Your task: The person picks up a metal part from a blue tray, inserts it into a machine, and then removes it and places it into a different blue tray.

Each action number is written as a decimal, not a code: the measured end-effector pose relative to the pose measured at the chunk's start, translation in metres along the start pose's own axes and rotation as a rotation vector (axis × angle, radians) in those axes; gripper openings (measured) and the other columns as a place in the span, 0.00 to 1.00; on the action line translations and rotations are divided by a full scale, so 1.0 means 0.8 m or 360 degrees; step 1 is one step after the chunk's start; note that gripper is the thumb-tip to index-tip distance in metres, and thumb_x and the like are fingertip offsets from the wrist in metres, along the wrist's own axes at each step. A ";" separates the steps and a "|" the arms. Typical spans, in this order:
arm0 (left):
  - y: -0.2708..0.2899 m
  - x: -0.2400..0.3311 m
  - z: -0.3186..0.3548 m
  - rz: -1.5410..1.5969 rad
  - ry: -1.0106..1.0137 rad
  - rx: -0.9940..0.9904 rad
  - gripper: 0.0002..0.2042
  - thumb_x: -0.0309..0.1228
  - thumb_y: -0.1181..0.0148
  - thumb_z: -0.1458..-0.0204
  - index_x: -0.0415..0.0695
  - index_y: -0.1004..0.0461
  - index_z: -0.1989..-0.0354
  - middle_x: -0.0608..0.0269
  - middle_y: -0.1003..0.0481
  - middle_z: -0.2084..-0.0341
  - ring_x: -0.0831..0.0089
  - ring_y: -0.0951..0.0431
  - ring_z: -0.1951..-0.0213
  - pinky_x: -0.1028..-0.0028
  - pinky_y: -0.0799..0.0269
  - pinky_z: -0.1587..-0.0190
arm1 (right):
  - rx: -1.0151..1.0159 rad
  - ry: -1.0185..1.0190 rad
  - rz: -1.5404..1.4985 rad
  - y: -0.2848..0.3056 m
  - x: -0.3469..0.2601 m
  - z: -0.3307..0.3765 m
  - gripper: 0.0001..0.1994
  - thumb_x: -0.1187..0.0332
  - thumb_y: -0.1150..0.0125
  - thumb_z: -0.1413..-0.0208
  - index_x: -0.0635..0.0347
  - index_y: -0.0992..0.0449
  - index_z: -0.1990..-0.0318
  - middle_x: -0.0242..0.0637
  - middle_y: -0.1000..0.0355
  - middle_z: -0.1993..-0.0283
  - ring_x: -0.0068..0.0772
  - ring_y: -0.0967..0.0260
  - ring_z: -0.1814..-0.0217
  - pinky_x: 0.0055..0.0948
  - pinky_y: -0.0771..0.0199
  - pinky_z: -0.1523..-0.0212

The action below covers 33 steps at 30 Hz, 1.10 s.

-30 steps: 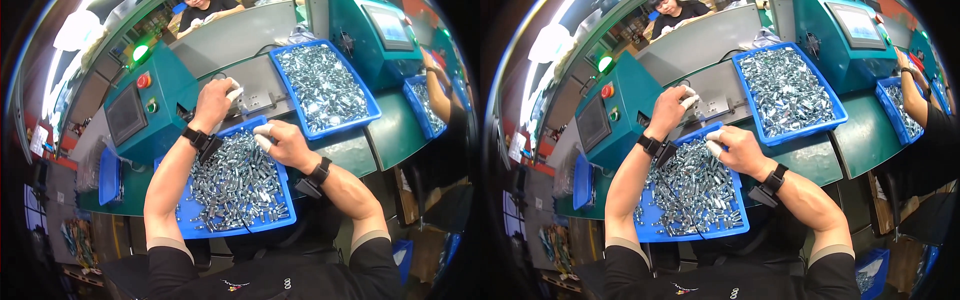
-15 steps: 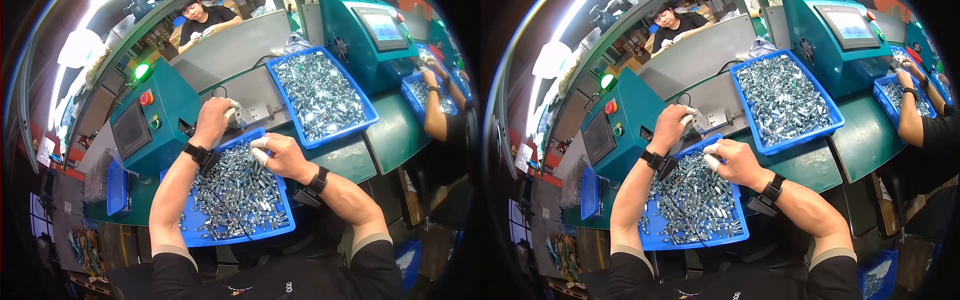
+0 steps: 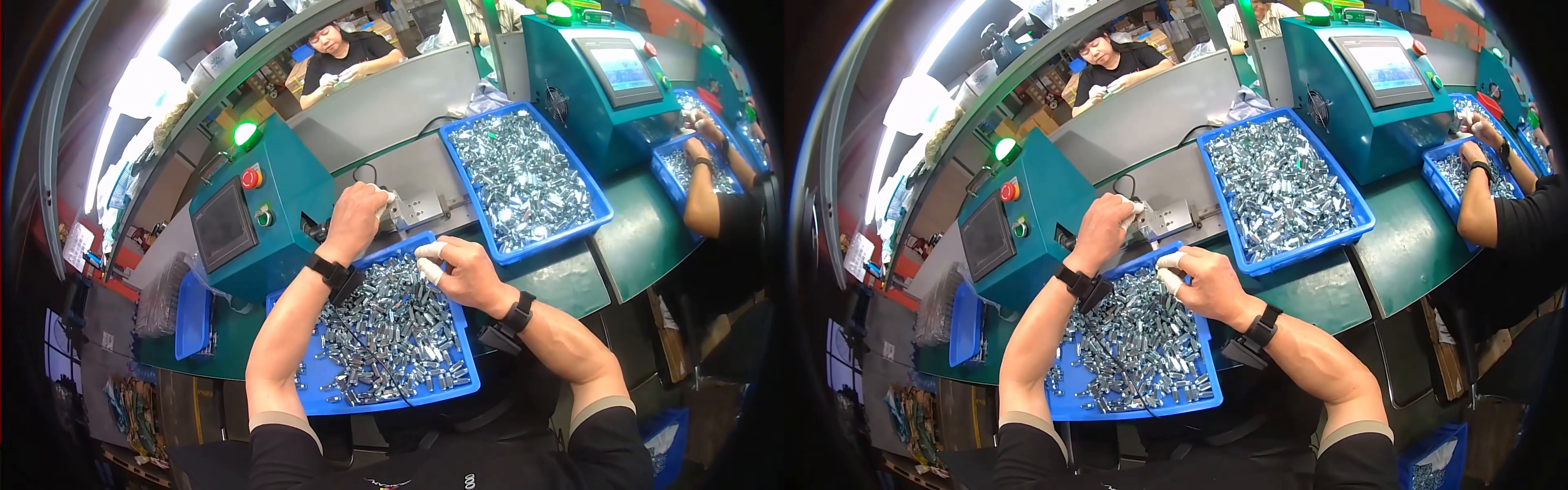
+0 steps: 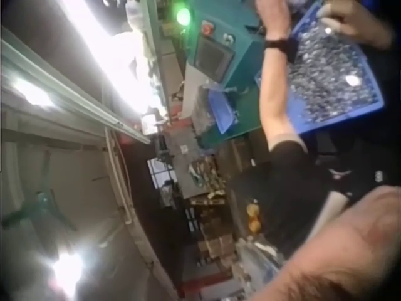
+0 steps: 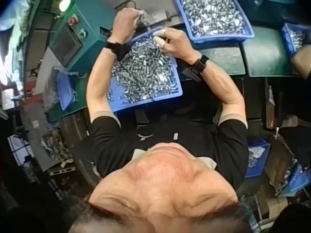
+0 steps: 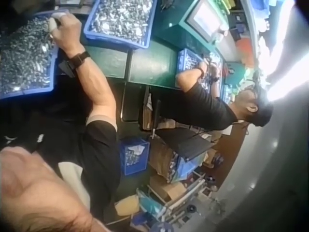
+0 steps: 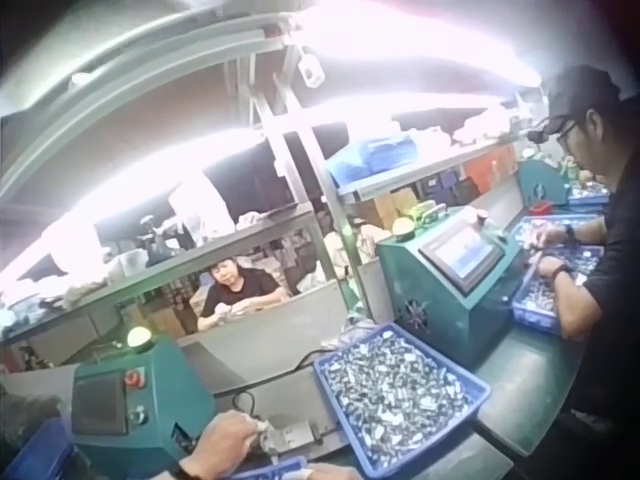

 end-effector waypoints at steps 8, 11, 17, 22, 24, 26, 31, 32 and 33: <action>0.024 0.021 0.010 -0.0055 -0.0082 0.0048 0.12 0.21 0.36 0.49 0.42 0.17 0.55 0.56 0.20 0.63 0.52 0.22 0.53 0.57 0.25 0.45 | -0.0045 -0.0089 0.0006 -0.001 0.005 0.002 0.08 0.70 0.29 0.37 0.59 0.15 0.53 0.40 0.20 0.64 0.38 0.21 0.68 0.34 0.20 0.65; 0.048 0.044 0.031 0.0018 -0.0029 0.0176 0.12 0.22 0.35 0.46 0.41 0.16 0.53 0.53 0.20 0.61 0.49 0.21 0.52 0.56 0.25 0.46 | -0.0060 -0.0136 -0.0002 -0.001 0.010 0.002 0.13 0.69 0.29 0.37 0.59 0.16 0.47 0.40 0.18 0.61 0.35 0.22 0.70 0.33 0.20 0.65; 0.094 0.092 0.141 0.0351 0.0254 0.0124 0.15 0.22 0.30 0.45 0.41 0.16 0.48 0.52 0.16 0.54 0.50 0.18 0.48 0.57 0.22 0.43 | -0.0200 -0.0622 -0.0279 -0.012 0.012 -0.025 0.33 0.71 0.30 0.35 0.63 0.34 0.25 0.45 0.25 0.30 0.36 0.25 0.33 0.34 0.21 0.41; 0.102 0.102 0.210 0.0459 0.0483 0.0044 0.14 0.22 0.28 0.44 0.41 0.15 0.49 0.52 0.15 0.55 0.53 0.17 0.49 0.60 0.21 0.44 | -0.0274 -0.0694 -0.0444 -0.030 0.043 -0.048 0.37 0.72 0.32 0.34 0.63 0.41 0.20 0.48 0.33 0.22 0.42 0.38 0.18 0.41 0.30 0.26; 0.102 0.103 0.223 0.0501 0.0574 0.0047 0.13 0.22 0.28 0.44 0.41 0.15 0.50 0.52 0.15 0.56 0.53 0.16 0.49 0.60 0.21 0.44 | -0.0297 -0.0684 -0.0468 -0.037 0.047 -0.049 0.37 0.72 0.33 0.34 0.63 0.42 0.20 0.48 0.33 0.22 0.43 0.37 0.19 0.41 0.31 0.25; 0.102 0.097 0.227 0.0572 0.0596 0.0048 0.13 0.22 0.28 0.44 0.41 0.15 0.50 0.53 0.15 0.57 0.54 0.16 0.50 0.61 0.21 0.45 | -0.0275 -0.0667 -0.0531 -0.042 0.049 -0.051 0.37 0.72 0.34 0.33 0.63 0.43 0.20 0.49 0.32 0.22 0.43 0.36 0.19 0.41 0.32 0.24; 0.100 0.096 0.232 0.0719 0.0682 0.0047 0.13 0.22 0.28 0.44 0.41 0.14 0.50 0.53 0.15 0.57 0.55 0.16 0.51 0.62 0.20 0.47 | -0.0378 -0.0659 -0.0606 -0.054 0.046 -0.058 0.36 0.73 0.35 0.32 0.63 0.43 0.20 0.52 0.32 0.22 0.42 0.34 0.20 0.41 0.34 0.22; 0.100 0.097 0.233 0.0725 0.0692 0.0051 0.13 0.22 0.28 0.44 0.41 0.14 0.50 0.53 0.15 0.57 0.55 0.16 0.51 0.62 0.20 0.47 | -0.0409 -0.0678 -0.0614 -0.055 0.046 -0.060 0.36 0.73 0.35 0.32 0.64 0.43 0.20 0.52 0.32 0.22 0.42 0.34 0.21 0.41 0.34 0.22; 0.101 0.097 0.233 0.0756 0.0711 0.0016 0.12 0.21 0.28 0.44 0.41 0.14 0.50 0.53 0.15 0.57 0.55 0.15 0.52 0.62 0.20 0.47 | -0.0440 -0.0697 -0.0623 -0.056 0.047 -0.062 0.36 0.74 0.36 0.32 0.64 0.43 0.20 0.52 0.32 0.23 0.41 0.33 0.21 0.41 0.34 0.22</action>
Point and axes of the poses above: each hand's wrist, its own z-axis away from the middle knuckle, its own y-axis out of the back of the hand, x = y × z, the point moved 2 cm from there along -z, towards the middle knuckle
